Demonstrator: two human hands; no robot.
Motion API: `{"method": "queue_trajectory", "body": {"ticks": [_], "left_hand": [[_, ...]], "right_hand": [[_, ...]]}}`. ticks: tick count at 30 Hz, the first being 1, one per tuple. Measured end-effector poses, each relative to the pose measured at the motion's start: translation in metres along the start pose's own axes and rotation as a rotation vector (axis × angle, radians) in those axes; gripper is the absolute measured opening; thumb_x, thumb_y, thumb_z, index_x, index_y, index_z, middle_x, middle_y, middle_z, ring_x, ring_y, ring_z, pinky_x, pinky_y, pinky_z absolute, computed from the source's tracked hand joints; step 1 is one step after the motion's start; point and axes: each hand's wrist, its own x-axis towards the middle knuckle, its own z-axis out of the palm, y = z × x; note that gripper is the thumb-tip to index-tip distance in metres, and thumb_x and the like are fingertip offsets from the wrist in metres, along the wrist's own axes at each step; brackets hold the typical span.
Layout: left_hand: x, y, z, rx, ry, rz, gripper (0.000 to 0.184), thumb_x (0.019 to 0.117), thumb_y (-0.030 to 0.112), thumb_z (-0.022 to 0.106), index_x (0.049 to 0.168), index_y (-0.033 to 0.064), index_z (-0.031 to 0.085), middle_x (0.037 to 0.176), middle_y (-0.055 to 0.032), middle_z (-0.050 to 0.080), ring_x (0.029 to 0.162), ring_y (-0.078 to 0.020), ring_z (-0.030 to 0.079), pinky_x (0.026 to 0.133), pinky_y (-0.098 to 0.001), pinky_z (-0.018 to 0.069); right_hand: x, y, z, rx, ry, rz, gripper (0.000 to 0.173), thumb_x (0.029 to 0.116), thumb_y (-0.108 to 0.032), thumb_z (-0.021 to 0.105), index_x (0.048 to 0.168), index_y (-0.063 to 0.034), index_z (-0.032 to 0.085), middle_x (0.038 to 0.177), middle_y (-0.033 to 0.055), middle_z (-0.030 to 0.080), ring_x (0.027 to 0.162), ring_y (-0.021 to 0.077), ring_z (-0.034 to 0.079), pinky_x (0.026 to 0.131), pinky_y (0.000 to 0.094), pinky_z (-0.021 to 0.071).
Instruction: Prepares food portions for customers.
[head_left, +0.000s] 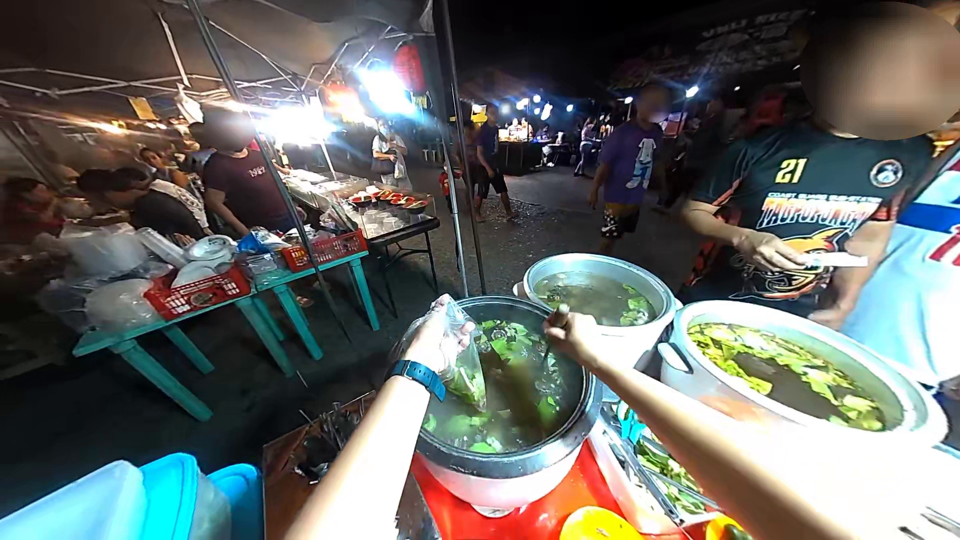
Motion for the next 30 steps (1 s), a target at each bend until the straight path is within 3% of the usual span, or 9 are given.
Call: {"method": "queue_trajectory", "body": {"ticks": [5,11,14,17,20,21,24,26,30], "left_hand": [[0.004,0.001,-0.007,0.016,0.025,-0.013,0.043,0.1048,0.049,0.05,0.131,0.0151,0.055,0.089,-0.0096,0.062,0.065,-0.018,0.06,0.056,-0.0305,0.0513],[0.007,-0.001,-0.003,0.042,0.032,-0.035,0.047,0.1043,0.051,0.05,0.133,0.0137,0.055,0.099,-0.0124,0.064,0.072,-0.0201,0.062,0.061,-0.0324,0.052],[0.011,-0.005,0.001,0.099,0.049,-0.045,0.049,0.1044,0.051,0.05,0.134,0.0114,0.056,0.109,-0.0148,0.064,0.086,-0.025,0.063,0.072,-0.0389,0.053],[0.008,-0.008,0.009,0.124,-0.006,0.021,0.043,0.1072,0.048,0.044,0.125,0.0107,0.058,0.092,-0.0117,0.064,0.068,-0.0197,0.061,0.058,-0.0325,0.0518],[0.003,-0.007,0.015,0.167,-0.08,0.089,0.043,0.1113,0.041,0.037,0.141,0.0134,0.05,0.107,-0.0134,0.062,0.077,-0.0205,0.061,0.066,-0.035,0.0532],[0.005,-0.007,0.019,0.094,-0.045,0.063,0.04,0.1104,0.042,0.039,0.136,0.0139,0.051,0.103,-0.0124,0.061,0.074,-0.02,0.06,0.062,-0.0333,0.0525],[0.008,-0.013,0.019,0.077,0.005,0.13,0.021,0.1081,0.015,0.043,0.122,0.0058,0.054,0.098,-0.0106,0.06,0.077,-0.0175,0.059,0.068,-0.0332,0.0518],[0.006,-0.018,0.006,0.152,-0.05,0.258,0.026,0.1076,0.004,0.043,0.132,-0.001,0.051,0.114,-0.0161,0.059,0.097,-0.0221,0.058,0.084,-0.0415,0.0515],[0.009,-0.011,0.004,0.108,-0.022,0.116,0.032,0.1103,0.031,0.041,0.127,0.0068,0.054,0.099,-0.0096,0.06,0.079,-0.0174,0.058,0.069,-0.0337,0.0521]], "right_hand": [[0.03,-0.038,-0.052,0.098,0.077,0.214,0.039,0.1007,-0.034,0.066,0.104,0.0048,0.07,0.095,0.0236,0.072,0.089,0.0387,0.072,0.087,0.0605,0.0553],[0.051,-0.117,-0.117,0.199,0.163,0.107,0.039,0.0972,-0.036,0.069,0.101,0.0028,0.068,0.09,0.019,0.071,0.078,0.0304,0.073,0.078,0.0528,0.0608],[0.052,-0.161,-0.14,0.204,0.213,0.023,0.037,0.0961,-0.036,0.07,0.098,0.0006,0.067,0.087,0.015,0.07,0.074,0.0259,0.072,0.072,0.0488,0.0609],[0.041,-0.203,-0.145,0.133,0.217,-0.078,0.032,0.096,-0.034,0.07,0.097,-0.0029,0.069,0.084,0.0118,0.07,0.07,0.0218,0.071,0.069,0.0452,0.0609],[0.014,-0.237,-0.127,-0.067,0.15,-0.398,0.026,0.0935,-0.029,0.071,0.088,-0.004,0.069,0.076,0.0102,0.068,0.069,0.0242,0.069,0.067,0.0495,0.0565],[0.001,-0.245,-0.118,-0.144,0.101,-0.548,0.024,0.0921,-0.027,0.072,0.087,-0.0035,0.069,0.075,0.0115,0.067,0.073,0.0283,0.067,0.067,0.0528,0.0523],[-0.031,-0.247,-0.092,-0.365,-0.017,-0.978,0.025,0.0901,-0.025,0.075,0.098,-0.0016,0.072,0.084,0.0156,0.069,0.078,0.0348,0.069,0.065,0.0549,0.0544],[-0.038,-0.231,-0.088,-0.413,-0.015,-1.185,0.024,0.0894,-0.024,0.075,0.094,-0.0007,0.07,0.08,0.015,0.065,0.069,0.0325,0.067,0.056,0.0486,0.0513],[-0.023,-0.156,-0.075,-0.326,0.073,-1.105,0.023,0.0829,-0.019,0.08,0.093,-0.0011,0.071,0.081,0.0149,0.066,0.064,0.0313,0.067,0.052,0.0481,0.0533]]}}
